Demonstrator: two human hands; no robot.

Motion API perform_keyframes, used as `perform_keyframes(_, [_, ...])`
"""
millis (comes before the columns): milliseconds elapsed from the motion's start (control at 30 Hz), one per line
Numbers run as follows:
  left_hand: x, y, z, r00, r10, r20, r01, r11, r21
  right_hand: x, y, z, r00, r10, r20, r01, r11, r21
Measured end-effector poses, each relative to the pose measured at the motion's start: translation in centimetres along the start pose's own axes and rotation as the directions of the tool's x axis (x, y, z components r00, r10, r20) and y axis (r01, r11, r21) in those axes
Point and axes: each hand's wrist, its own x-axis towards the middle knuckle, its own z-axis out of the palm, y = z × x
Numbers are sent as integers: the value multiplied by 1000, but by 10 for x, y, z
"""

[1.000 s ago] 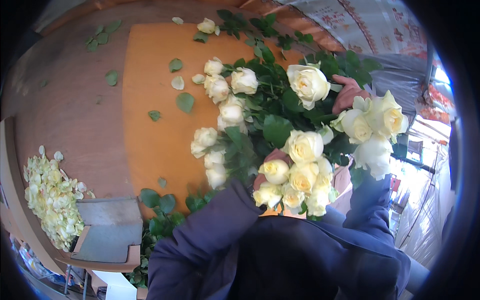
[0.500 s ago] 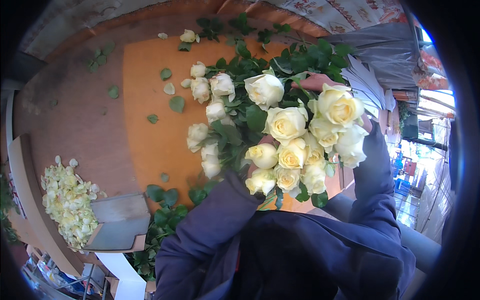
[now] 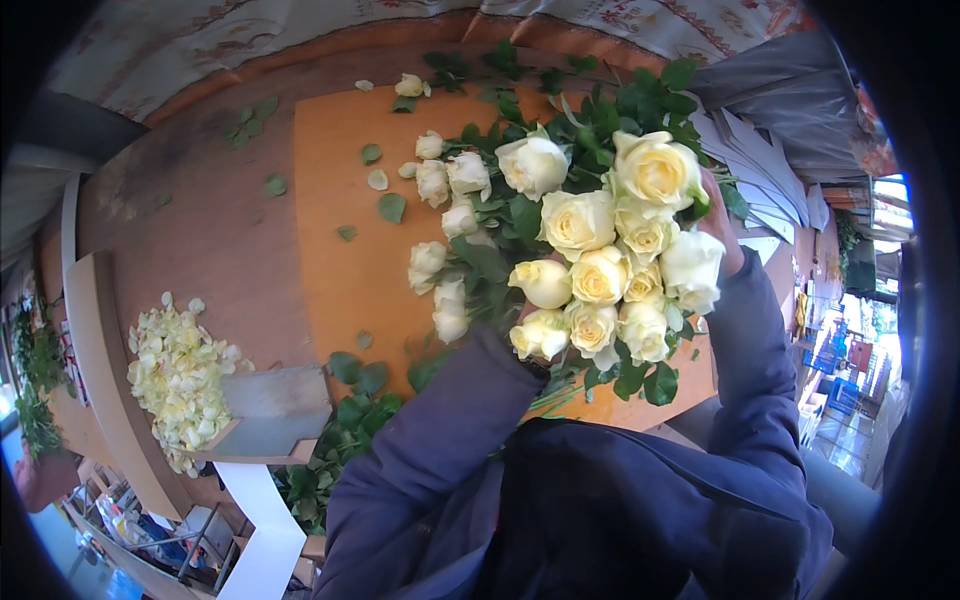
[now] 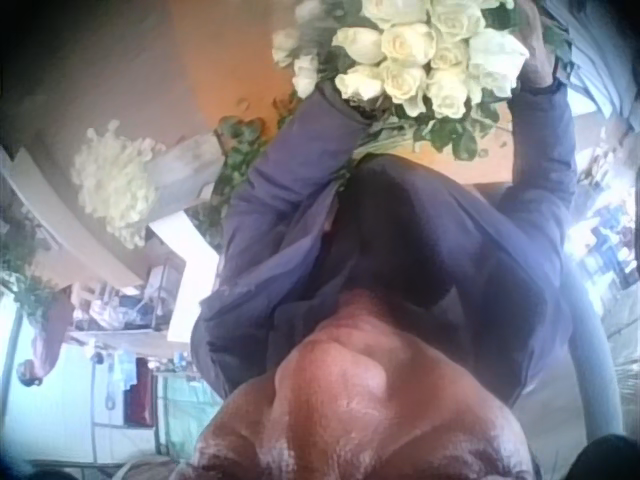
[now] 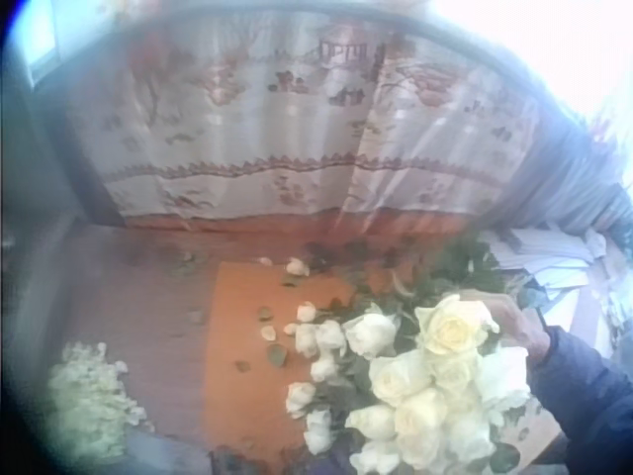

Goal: The person arranges white roses and hydrangea petals into a cardboard box lined with white paper. They place the flowers one by one, adjust their positions, and use a stapler to secure the box flaps. The person also gathers and sets aside a bunch of green stems.

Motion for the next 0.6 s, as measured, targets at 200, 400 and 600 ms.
perform_keyframes(200, [4,2,2,1000,11,29,-7,990,-138,-17,24,0,1000,9,5,-9,999,-37])
perform_keyframes(400, [3,-2,4,998,31,59,-13,958,-286,1,24,-11,985,169,-27,-144,902,407])
perform_keyframes(600, [2,-7,7,994,56,92,-9,894,-448,22,-13,-13,910,222,350,-206,975,-83])
